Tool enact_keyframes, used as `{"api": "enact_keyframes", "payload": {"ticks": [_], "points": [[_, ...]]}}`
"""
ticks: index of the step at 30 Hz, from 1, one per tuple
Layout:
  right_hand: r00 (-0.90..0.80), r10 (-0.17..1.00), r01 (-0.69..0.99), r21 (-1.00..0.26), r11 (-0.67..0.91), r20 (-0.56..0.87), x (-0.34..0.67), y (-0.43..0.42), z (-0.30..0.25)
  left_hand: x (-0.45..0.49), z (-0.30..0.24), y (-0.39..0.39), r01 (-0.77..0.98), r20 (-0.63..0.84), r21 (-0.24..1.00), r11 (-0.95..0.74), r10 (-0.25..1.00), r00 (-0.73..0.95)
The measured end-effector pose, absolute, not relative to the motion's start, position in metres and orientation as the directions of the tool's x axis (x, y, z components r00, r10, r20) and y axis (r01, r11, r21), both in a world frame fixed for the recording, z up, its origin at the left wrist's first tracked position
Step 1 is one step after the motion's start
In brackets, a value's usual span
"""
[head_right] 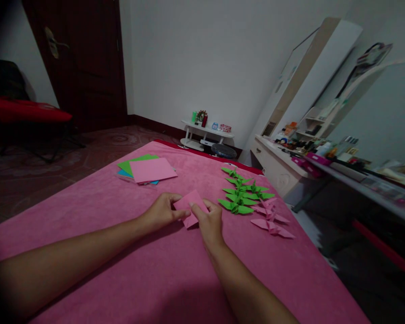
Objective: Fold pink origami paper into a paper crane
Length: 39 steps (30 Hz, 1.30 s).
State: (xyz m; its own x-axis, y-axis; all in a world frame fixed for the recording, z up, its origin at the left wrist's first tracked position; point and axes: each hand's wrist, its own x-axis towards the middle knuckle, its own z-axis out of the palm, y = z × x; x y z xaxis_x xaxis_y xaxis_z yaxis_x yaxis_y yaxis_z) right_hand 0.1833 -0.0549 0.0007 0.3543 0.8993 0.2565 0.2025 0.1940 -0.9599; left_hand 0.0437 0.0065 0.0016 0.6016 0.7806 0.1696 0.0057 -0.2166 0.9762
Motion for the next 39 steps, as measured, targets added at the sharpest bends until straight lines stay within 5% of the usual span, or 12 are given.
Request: {"api": "enact_keyframes", "payload": {"ticks": [5,13,24,29,39], "points": [[0.346,0.901,0.205,-0.958,0.198,0.26,0.184,-0.055,-0.001,0.042,0.002,0.007,0.027,0.24,0.942,-0.334,0.731,0.638],[0.324,0.917,0.148,-0.97,0.195,0.234,0.182,-0.055,-0.001,0.039,0.005,0.004,-0.04,0.193,0.976,-0.216,0.752,0.631],[0.45,0.875,-0.094,-0.964,0.248,0.181,0.178,-0.052,-0.007,0.049,0.001,0.001,-0.286,0.028,0.942,0.176,0.808,0.589],[0.37,0.929,-0.139,-0.987,0.085,0.028,0.19,-0.046,-0.001,0.041,0.003,0.017,-0.315,-0.041,0.928,0.198,0.896,0.442],[0.335,0.94,-0.07,-0.997,-0.04,-0.061,0.209,-0.042,0.011,0.032,0.013,0.029,-0.184,-0.108,0.948,0.259,0.808,0.579]]}}
